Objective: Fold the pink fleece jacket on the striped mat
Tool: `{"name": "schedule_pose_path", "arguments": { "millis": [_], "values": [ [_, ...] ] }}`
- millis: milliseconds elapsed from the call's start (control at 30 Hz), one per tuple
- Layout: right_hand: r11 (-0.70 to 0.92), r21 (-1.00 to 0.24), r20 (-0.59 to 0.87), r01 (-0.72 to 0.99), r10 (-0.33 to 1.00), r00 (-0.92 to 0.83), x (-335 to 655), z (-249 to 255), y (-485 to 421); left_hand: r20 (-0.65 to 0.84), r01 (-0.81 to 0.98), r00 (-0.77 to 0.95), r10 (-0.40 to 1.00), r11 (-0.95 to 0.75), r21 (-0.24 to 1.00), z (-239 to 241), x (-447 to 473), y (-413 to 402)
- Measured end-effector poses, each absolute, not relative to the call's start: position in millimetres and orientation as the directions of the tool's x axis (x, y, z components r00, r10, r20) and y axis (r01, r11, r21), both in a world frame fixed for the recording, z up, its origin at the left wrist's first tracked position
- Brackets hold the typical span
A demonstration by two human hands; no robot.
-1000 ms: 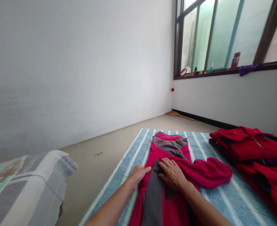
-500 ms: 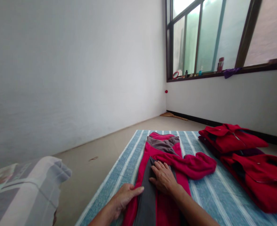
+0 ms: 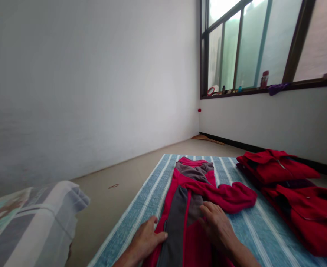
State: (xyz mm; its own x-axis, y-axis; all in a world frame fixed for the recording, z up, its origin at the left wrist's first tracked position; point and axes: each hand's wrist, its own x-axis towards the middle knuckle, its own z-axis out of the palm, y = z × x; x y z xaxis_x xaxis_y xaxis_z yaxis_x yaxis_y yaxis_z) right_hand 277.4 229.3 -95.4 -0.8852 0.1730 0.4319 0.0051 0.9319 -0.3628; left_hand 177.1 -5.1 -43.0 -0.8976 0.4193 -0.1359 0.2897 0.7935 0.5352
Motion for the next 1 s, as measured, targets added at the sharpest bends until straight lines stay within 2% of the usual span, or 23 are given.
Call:
{"name": "schedule_pose_path", "arguments": {
  "millis": [67,167,267,400,467,600,800,1000],
  "values": [
    [0.923,-0.383,0.430,0.044,0.220,-0.875,296,-103,241,-0.041,0.416,-0.878,0.477,0.802,0.429,-33,184,3],
    [0.900,-0.430,0.392,0.078,0.264,-0.882,320,-114,251,0.068,0.606,-0.779,0.623,0.721,0.337,-30,201,22],
    [0.875,-0.473,0.356,0.104,0.298,-0.886,334,-123,255,0.062,0.720,-0.679,0.731,0.647,0.252,-35,218,46],
    [0.865,-0.481,0.377,0.144,0.352,-0.857,338,-143,269,0.006,0.704,-0.704,0.710,0.698,0.131,-43,224,71],
    [0.883,-0.449,0.439,0.137,0.351,-0.827,338,-158,279,-0.080,0.655,-0.742,0.666,0.745,0.128,-46,222,77],
    [0.944,-0.328,0.579,0.040,0.235,-0.781,336,-183,294,-0.236,0.613,-0.738,0.632,0.774,0.157,-51,220,78],
    [0.985,-0.175,0.695,-0.007,0.119,-0.710,333,-193,299,-0.247,0.612,-0.740,0.626,0.778,0.139,-50,222,78],
    [0.988,-0.154,0.693,0.013,0.118,-0.711,332,-203,306,-0.193,0.629,-0.732,0.654,0.757,0.180,-69,216,75]
  ]
}}
